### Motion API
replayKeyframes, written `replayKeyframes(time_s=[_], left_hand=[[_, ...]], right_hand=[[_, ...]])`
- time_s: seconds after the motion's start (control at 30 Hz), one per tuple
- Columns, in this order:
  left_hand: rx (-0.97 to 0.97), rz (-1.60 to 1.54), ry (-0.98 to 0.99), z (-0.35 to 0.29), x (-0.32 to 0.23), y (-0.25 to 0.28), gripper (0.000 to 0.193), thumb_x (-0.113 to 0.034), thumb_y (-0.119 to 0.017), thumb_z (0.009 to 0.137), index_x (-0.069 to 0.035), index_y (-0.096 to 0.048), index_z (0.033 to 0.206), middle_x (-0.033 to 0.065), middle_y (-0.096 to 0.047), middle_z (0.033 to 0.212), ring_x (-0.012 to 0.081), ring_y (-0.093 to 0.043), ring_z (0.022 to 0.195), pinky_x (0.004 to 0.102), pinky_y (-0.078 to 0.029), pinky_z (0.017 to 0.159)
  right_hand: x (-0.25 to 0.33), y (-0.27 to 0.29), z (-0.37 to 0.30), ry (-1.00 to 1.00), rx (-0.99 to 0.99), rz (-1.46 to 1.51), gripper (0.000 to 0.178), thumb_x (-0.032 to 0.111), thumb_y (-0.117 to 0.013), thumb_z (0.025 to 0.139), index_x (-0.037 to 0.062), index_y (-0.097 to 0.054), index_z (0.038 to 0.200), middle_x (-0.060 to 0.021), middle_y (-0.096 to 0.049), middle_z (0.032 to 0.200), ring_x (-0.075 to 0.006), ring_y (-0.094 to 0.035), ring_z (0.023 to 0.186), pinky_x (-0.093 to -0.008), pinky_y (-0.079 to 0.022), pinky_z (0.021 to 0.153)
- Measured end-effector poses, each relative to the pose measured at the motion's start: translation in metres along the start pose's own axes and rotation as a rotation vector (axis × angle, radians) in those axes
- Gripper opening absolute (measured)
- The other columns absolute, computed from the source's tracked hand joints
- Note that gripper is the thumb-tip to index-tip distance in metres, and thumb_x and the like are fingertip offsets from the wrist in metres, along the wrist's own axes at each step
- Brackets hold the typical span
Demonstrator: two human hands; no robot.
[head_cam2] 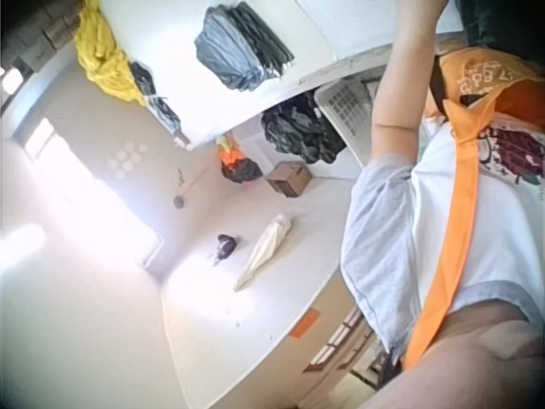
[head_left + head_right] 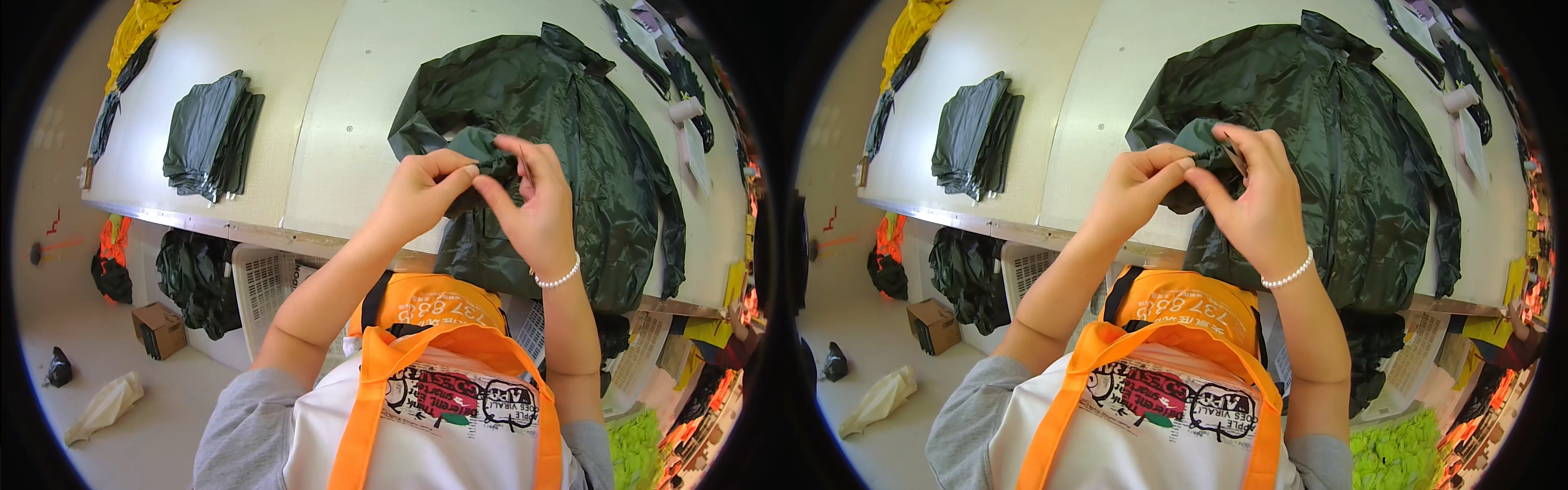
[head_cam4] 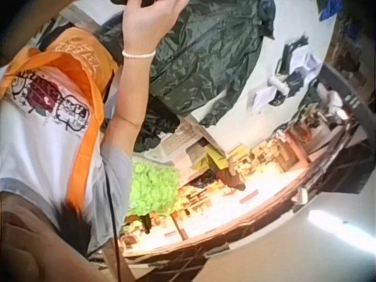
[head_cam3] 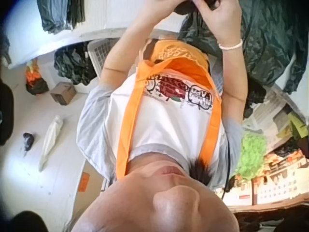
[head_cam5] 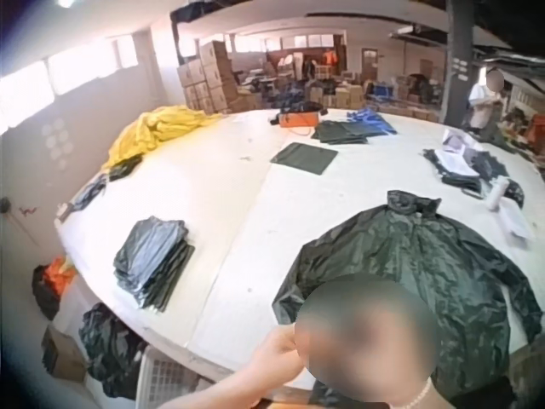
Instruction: The person folds a dark green jacket on a white table. They smooth the fabric, fold the sleeves inward, fold the jacket in half, and then fold it again into a compact rectangle.
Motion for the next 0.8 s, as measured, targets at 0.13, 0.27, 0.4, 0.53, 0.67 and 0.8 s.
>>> replayKeyframes(time_s=[0.13,0.27,0.4,0.53,0.67,0.8], left_hand=[[-0.006,0.211,-0.183,-0.003,-0.011,-0.001,0.014,-0.007,-0.061,0.086,0.004,-0.067,0.093,0.0025,-0.064,0.087,0.0083,-0.057,0.077,0.0239,-0.047,0.065],[-0.147,0.515,-0.36,-0.008,-0.031,0.007,0.016,0.0,-0.061,0.078,0.003,-0.068,0.092,0.0032,-0.064,0.083,0.0073,-0.057,0.075,0.0233,-0.047,0.064],[-0.016,0.16,-0.176,-0.002,-0.01,0.008,0.013,-0.002,-0.06,0.08,0.004,-0.068,0.088,0.0023,-0.065,0.085,0.0086,-0.059,0.076,0.0224,-0.046,0.067],[0.113,-0.386,0.083,0.003,0.017,0.002,0.014,-0.006,-0.061,0.082,0.003,-0.068,0.09,0.0019,-0.067,0.087,0.0085,-0.06,0.075,0.0223,-0.047,0.069],[0.031,-0.562,0.196,0.001,0.023,-0.003,0.018,-0.01,-0.063,0.083,0.002,-0.068,0.095,0.0029,-0.067,0.087,0.0083,-0.06,0.075,0.0221,-0.047,0.071],[-0.036,-0.476,0.126,0.007,0.024,0.004,0.016,-0.009,-0.058,0.087,0.001,-0.067,0.095,0.0056,-0.067,0.092,0.0105,-0.062,0.083,0.0246,-0.05,0.075]], right_hand=[[-0.028,-0.009,0.003,-0.095,0.149,0.195,0.014,0.003,-0.069,0.08,-0.0017,-0.059,0.088,-0.0017,-0.047,0.086,-0.0077,-0.044,0.068,-0.0209,-0.038,0.058],[-0.029,-0.01,0.004,-0.079,0.259,0.228,0.011,0.001,-0.067,0.081,-0.0025,-0.058,0.087,-0.0007,-0.046,0.088,-0.0058,-0.041,0.065,-0.0204,-0.037,0.06],[-0.041,-0.014,0.01,-0.116,0.336,0.256,0.012,0.001,-0.067,0.081,-0.0015,-0.057,0.088,0.0002,-0.047,0.088,-0.0057,-0.041,0.065,-0.0206,-0.039,0.062],[-0.052,-0.017,0.008,-0.268,0.309,0.348,0.02,0.002,-0.068,0.081,-0.0007,-0.054,0.096,0.0008,-0.047,0.088,-0.0061,-0.046,0.076,-0.0205,-0.04,0.067],[-0.04,-0.014,0.004,-0.162,0.064,0.339,0.034,0.004,-0.069,0.082,0.0012,-0.048,0.108,-0.0005,-0.047,0.092,-0.008,-0.048,0.084,-0.0219,-0.042,0.07],[-0.03,0.003,-0.016,-0.05,-0.037,0.169,0.032,0.012,-0.063,0.089,0.0015,-0.044,0.112,-0.0056,-0.047,0.096,-0.0135,-0.05,0.081,-0.0258,-0.044,0.073]])
Point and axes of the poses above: each hand's wrist, its own z-axis towards the middle knuckle, its own y-axis out of the back of the hand, x = y × z, the point moved 8 cm from there along z, towards the middle knuckle
